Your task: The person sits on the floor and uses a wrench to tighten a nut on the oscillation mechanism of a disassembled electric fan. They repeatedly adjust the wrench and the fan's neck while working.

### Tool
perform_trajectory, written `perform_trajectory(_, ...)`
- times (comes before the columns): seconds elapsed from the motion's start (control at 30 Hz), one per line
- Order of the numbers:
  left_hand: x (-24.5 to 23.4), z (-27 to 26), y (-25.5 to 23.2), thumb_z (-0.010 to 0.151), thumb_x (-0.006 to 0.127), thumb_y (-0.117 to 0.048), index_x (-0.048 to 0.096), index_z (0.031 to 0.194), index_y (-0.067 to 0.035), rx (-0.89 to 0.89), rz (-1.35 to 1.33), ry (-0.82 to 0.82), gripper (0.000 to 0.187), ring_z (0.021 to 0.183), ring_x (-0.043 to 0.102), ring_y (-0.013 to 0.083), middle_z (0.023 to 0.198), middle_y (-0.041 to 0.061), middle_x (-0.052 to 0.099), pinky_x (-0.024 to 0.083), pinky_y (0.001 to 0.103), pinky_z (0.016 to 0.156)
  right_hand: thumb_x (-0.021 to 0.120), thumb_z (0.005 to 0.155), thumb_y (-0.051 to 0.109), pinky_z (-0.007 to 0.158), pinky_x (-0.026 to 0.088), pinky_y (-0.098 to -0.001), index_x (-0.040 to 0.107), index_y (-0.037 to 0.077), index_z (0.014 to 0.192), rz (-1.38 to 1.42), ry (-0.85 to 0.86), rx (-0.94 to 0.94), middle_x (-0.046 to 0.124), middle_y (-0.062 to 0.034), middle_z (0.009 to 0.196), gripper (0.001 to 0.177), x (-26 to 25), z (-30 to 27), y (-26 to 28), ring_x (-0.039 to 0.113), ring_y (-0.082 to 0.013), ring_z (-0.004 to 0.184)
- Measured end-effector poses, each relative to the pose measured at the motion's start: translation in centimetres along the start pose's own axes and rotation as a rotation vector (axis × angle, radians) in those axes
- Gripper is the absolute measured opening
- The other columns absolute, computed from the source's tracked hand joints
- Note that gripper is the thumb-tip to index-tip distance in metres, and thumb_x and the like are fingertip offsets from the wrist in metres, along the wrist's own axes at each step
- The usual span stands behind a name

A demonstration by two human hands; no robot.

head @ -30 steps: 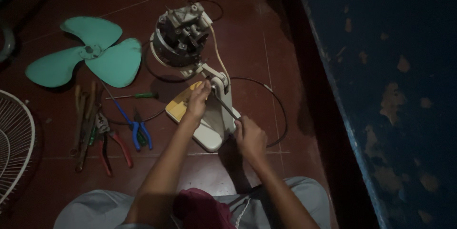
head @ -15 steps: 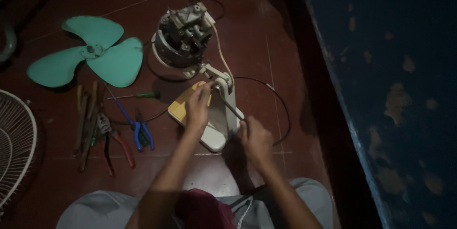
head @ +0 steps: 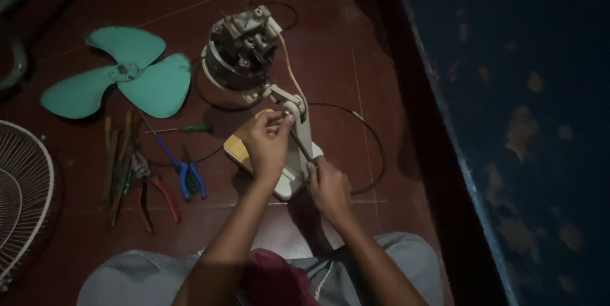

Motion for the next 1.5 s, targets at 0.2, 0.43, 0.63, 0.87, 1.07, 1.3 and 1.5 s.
perform_trajectory(0.2, -1.1, 1.0, 2.7, 0.099, 0.073, -0.017, 0.074, 0.104, -0.002, 0.048, -0.106, 0.119, 0.016, 0.097, 0.070, 0.0171, 0.102, 0.009, 0.073, 0.058, 0.030, 0.086, 0.053, 0.102, 0.033, 0.070, 0.049, -0.0560, 0.064, 0.008, 0.097, -0.059, -0.005, -0.017, 0.071, -0.0204, 0.090, 0.028, 0.8, 0.2, -0.5, 0.068, -0.0451, 0.083)
perform_trajectory(0.43, -0.8, 1.0, 4.0, 0.072, 0.082, -0.005, 0.043, 0.149, -0.010, -0.092, 0.360, 0.380, 0.086, 0.113, 0.064, 0.0286, 0.141, 0.008, 0.053, 0.057, 0.041, 0.091, 0.048, 0.104, 0.034, 0.066, 0.050, -0.0573, 0.058, 0.008, 0.101, -0.108, 0.029, -0.101, 0.069, -0.0224, 0.083, 0.027, 3.4, 1.1, -2.9, 0.067, -0.0468, 0.076)
perform_trajectory(0.63, 1.9, 2.8, 3.1, 0.066, 0.095, -0.024, 0.055, 0.125, -0.009, -0.211, 0.239, 0.456, 0.073, 0.105, 0.073, 0.0235, 0.112, 0.010, 0.073, 0.058, 0.037, 0.091, 0.047, 0.107, 0.027, 0.057, 0.045, -0.0525, 0.050, 0.004, 0.098, 0.255, 0.044, -0.104, 0.062, -0.0265, 0.074, 0.025, 5.1, 1.7, -5.5, 0.065, -0.0475, 0.071)
perform_trajectory(0.87, 3.8, 2.9, 6.8, 0.064, 0.088, -0.009, 0.057, 0.120, -0.005, -0.055, -0.053, 0.332, 0.064, 0.090, 0.074, 0.0221, 0.099, 0.010, 0.072, 0.061, 0.036, 0.077, 0.046, 0.106, 0.027, 0.057, 0.047, -0.0481, 0.052, 0.002, 0.093, 0.287, 0.148, -0.017, 0.060, -0.0218, 0.066, 0.029, 4.7, 2.1, -6.5, 0.068, -0.0393, 0.063)
perform_trajectory(1.07, 4.3, 3.4, 8.7, 0.061, 0.085, -0.004, 0.056, 0.123, -0.009, -0.166, -0.113, 0.353, 0.068, 0.086, 0.074, 0.0196, 0.097, 0.006, 0.073, 0.062, 0.035, 0.072, 0.042, 0.108, 0.033, 0.061, 0.055, -0.0428, 0.056, 0.003, 0.094, 0.377, 0.313, 0.110, 0.065, -0.0139, 0.068, 0.036, 3.5, 1.8, -5.7, 0.074, -0.0245, 0.071)
perform_trajectory(1.3, 4.5, 3.4, 8.9, 0.061, 0.084, -0.002, 0.057, 0.120, -0.010, -0.115, -0.170, 0.366, 0.065, 0.092, 0.074, 0.0158, 0.101, 0.002, 0.073, 0.062, 0.032, 0.077, 0.041, 0.108, 0.033, 0.063, 0.048, -0.0464, 0.057, 0.001, 0.095, 0.251, 0.350, 0.069, 0.061, -0.0182, 0.068, 0.038, 1.6, 1.7, -3.9, 0.061, -0.0275, 0.061)
perform_trajectory(1.5, 4.5, 3.4, 8.6, 0.061, 0.087, -0.005, 0.059, 0.119, -0.011, -0.203, -0.102, 0.377, 0.065, 0.088, 0.075, 0.0170, 0.100, 0.005, 0.076, 0.062, 0.032, 0.077, 0.037, 0.106, 0.033, 0.062, 0.047, -0.0480, 0.058, 0.004, 0.102, 0.240, 0.453, 0.185, 0.062, -0.0182, 0.068, 0.035, 0.8, 2.2, -3.7, 0.063, -0.0284, 0.061)
Point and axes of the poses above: each hand's wrist, its own z-axis towards the middle knuckle, its own x-axis out of the palm, y = z × x, the point moved 1 cm from there along z, towards the middle knuckle
